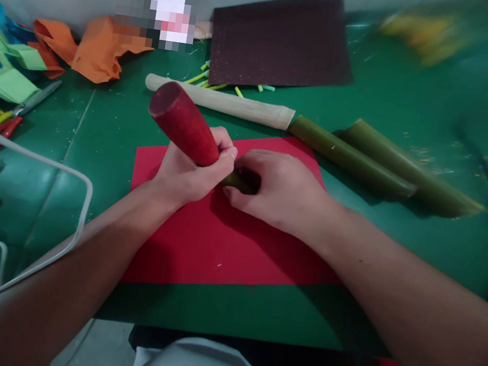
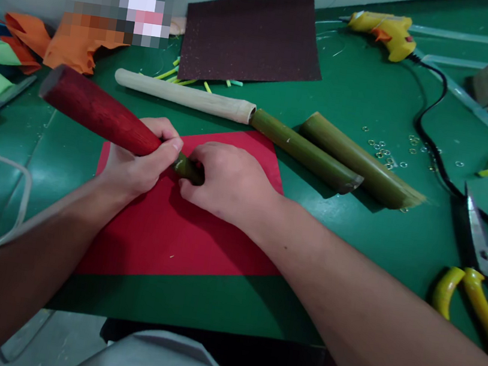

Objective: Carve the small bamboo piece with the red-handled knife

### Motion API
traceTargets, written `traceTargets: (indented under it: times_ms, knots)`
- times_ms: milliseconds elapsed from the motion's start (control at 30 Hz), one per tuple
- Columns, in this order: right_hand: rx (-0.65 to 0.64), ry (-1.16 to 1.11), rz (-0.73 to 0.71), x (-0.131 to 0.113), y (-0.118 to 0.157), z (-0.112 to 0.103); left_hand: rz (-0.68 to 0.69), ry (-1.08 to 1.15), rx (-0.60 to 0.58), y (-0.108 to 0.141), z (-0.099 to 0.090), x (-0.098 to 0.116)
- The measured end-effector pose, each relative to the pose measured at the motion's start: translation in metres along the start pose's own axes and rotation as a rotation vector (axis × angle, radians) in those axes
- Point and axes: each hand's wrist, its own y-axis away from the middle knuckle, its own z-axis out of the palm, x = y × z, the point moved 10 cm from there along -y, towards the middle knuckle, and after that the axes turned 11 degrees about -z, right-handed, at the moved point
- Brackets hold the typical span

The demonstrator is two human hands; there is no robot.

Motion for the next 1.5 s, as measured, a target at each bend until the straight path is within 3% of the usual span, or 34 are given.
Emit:
traceTargets:
  times_ms: [233,933,1500]
  knots:
    - [-0.023,-0.016,0.017,0.0024,-0.0005,0.0008,-0.019,0.058,-0.065,-0.0006,0.0043,-0.0017]
    - [0.005,0.003,0.006,0.0008,0.0000,-0.0001,-0.001,0.010,0.009,-0.0015,-0.0002,-0.0033]
    - [-0.006,0.001,0.017,0.0005,0.0005,0.0001,-0.028,0.058,-0.042,-0.0014,0.0028,-0.0014]
